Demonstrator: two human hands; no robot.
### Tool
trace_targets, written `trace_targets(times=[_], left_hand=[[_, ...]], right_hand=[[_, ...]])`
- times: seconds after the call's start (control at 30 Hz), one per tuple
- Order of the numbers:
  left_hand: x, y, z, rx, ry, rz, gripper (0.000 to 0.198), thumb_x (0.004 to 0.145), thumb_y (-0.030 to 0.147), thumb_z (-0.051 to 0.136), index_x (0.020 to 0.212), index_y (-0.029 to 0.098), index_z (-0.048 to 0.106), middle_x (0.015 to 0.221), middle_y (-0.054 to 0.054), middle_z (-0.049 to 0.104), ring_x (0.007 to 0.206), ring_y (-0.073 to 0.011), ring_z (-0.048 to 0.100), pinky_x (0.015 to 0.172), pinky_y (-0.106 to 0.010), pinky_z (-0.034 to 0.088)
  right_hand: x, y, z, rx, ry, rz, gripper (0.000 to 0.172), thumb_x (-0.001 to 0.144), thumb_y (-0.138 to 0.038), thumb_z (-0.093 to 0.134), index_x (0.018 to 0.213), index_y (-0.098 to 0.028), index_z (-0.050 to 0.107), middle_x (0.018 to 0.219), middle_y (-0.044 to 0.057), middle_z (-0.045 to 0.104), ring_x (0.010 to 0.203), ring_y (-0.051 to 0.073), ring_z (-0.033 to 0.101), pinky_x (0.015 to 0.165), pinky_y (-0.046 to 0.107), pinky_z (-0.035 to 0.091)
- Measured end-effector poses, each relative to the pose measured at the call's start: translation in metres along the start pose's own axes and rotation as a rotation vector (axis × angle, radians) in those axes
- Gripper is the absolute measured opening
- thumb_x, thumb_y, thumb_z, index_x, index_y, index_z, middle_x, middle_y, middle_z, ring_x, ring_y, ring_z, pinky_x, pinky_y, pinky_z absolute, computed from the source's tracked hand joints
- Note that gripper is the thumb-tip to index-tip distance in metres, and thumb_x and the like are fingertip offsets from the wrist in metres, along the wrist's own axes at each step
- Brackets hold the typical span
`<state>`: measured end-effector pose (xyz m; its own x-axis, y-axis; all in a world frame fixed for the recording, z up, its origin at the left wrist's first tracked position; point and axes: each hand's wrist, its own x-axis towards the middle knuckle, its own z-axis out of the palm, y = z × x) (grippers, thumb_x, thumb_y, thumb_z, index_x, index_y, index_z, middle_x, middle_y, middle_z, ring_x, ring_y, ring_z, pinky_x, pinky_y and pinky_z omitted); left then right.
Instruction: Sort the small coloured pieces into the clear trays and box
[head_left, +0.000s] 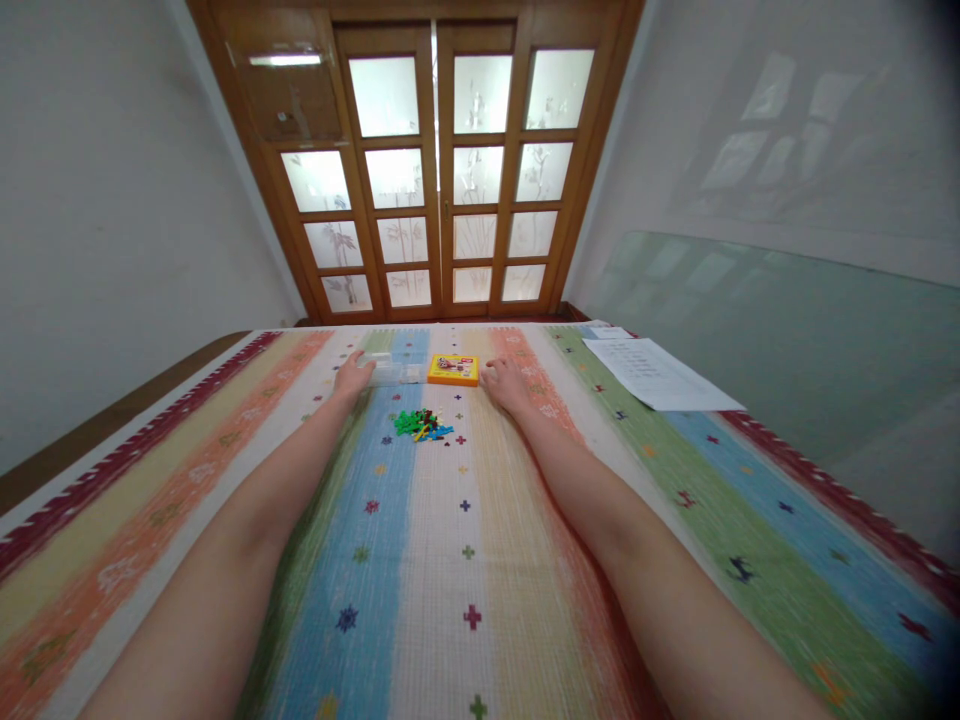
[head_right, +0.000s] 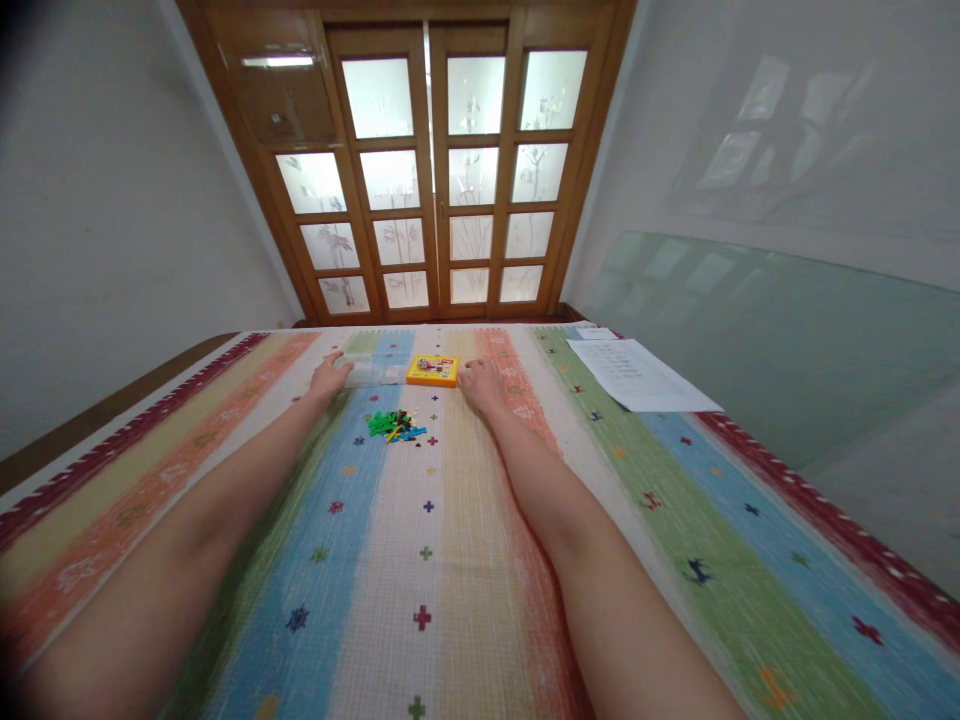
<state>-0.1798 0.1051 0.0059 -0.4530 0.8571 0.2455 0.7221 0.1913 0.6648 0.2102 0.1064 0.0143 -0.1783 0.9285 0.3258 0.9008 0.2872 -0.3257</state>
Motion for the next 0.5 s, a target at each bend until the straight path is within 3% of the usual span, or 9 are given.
trace_targets(times=[0.1,0.23,0.4,0.5], left_hand=[[-0.007,-0.002,0.002,0.088,-0.031,0.011,0.065,0.099,0.050,0.054,0.156,0.018,0.054,0.154,-0.017,0.059,0.142,-0.0371,0.055,0.118,-0.049,0.042],[-0.018,0.005,0.006,0.162,-0.049,0.008,0.068,0.102,0.056,0.046,0.160,0.020,0.049,0.154,-0.020,0.057,0.143,-0.0397,0.053,0.117,-0.053,0.041],[-0.032,0.017,0.014,0.141,0.005,-0.072,0.082,0.100,0.067,0.045,0.166,0.020,0.037,0.161,-0.023,0.046,0.146,-0.0409,0.048,0.119,-0.053,0.039],[-0.037,0.019,0.020,0.117,0.031,-0.094,0.083,0.099,0.063,0.050,0.166,0.016,0.034,0.161,-0.025,0.045,0.147,-0.0423,0.047,0.119,-0.054,0.038]], right_hand=[[0.001,0.003,0.002,0.005,0.003,-0.024,0.046,0.105,-0.034,0.043,0.141,-0.015,0.066,0.142,0.017,0.063,0.131,0.029,0.054,0.113,0.041,0.040],[-0.001,0.004,0.006,-0.014,-0.001,-0.025,0.049,0.103,-0.043,0.048,0.143,-0.020,0.066,0.149,0.015,0.058,0.135,0.032,0.052,0.117,0.046,0.038],[-0.005,-0.003,0.010,-0.131,0.005,-0.042,0.058,0.103,-0.059,0.048,0.153,-0.030,0.057,0.159,0.013,0.051,0.147,0.037,0.039,0.124,0.065,0.018],[-0.005,-0.008,0.012,-0.184,-0.050,-0.058,0.058,0.104,-0.060,0.046,0.155,-0.035,0.053,0.164,0.012,0.045,0.151,0.040,0.033,0.121,0.071,0.016]])
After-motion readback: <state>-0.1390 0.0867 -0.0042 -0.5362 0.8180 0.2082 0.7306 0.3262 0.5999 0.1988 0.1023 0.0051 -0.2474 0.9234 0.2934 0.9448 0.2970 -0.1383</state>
